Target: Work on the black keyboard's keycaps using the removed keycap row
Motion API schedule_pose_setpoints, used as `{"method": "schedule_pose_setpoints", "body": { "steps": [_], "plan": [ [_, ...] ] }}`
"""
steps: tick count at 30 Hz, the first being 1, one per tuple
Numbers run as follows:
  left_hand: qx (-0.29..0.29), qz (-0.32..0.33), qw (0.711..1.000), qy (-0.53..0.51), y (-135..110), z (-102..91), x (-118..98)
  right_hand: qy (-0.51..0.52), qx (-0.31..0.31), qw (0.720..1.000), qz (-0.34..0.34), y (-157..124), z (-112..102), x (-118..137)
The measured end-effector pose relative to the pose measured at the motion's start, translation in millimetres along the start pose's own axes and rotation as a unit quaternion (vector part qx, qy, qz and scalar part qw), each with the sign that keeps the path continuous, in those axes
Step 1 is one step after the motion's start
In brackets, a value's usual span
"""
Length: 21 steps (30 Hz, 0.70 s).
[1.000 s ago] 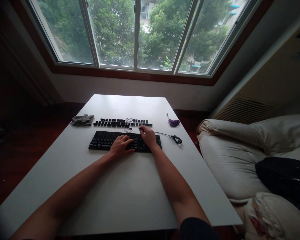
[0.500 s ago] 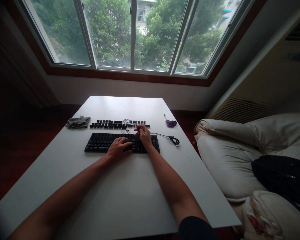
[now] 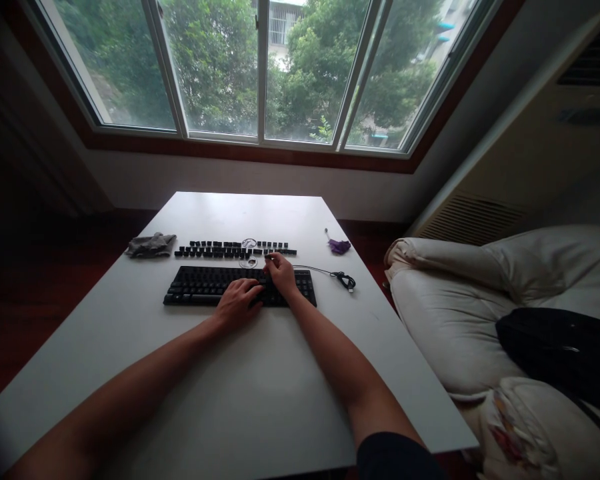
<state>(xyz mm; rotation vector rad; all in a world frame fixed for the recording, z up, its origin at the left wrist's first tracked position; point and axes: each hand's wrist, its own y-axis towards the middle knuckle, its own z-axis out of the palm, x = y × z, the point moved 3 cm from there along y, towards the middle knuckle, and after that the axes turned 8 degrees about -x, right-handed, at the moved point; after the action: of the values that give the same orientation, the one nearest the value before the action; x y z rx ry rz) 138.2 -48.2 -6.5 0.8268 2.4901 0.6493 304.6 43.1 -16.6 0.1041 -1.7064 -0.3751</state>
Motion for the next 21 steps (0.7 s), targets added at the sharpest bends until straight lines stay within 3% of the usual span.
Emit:
{"method": "schedule_pose_setpoints", "body": {
  "steps": [3, 13, 18, 21],
  "plan": [
    [0.01, -0.001, 1.0, -0.005, 2, 0.1, 2, -0.027, 0.021, 0.999, -0.016, -4, 2, 3],
    [0.036, 0.024, 0.999, -0.019, 4, 0.3, 14, 0.037, -0.033, 0.998, -0.048, -11, -7, 18],
    [0.036, 0.027, 0.999, -0.031, 5, 2.2, 15, 0.023, -0.058, 0.997, -0.036, -9, -11, 15],
    [0.034, 0.029, 0.998, -0.032, 5, 2.5, 15, -0.015, -0.04, 0.997, -0.059, -10, -11, 17]
  ]
}}
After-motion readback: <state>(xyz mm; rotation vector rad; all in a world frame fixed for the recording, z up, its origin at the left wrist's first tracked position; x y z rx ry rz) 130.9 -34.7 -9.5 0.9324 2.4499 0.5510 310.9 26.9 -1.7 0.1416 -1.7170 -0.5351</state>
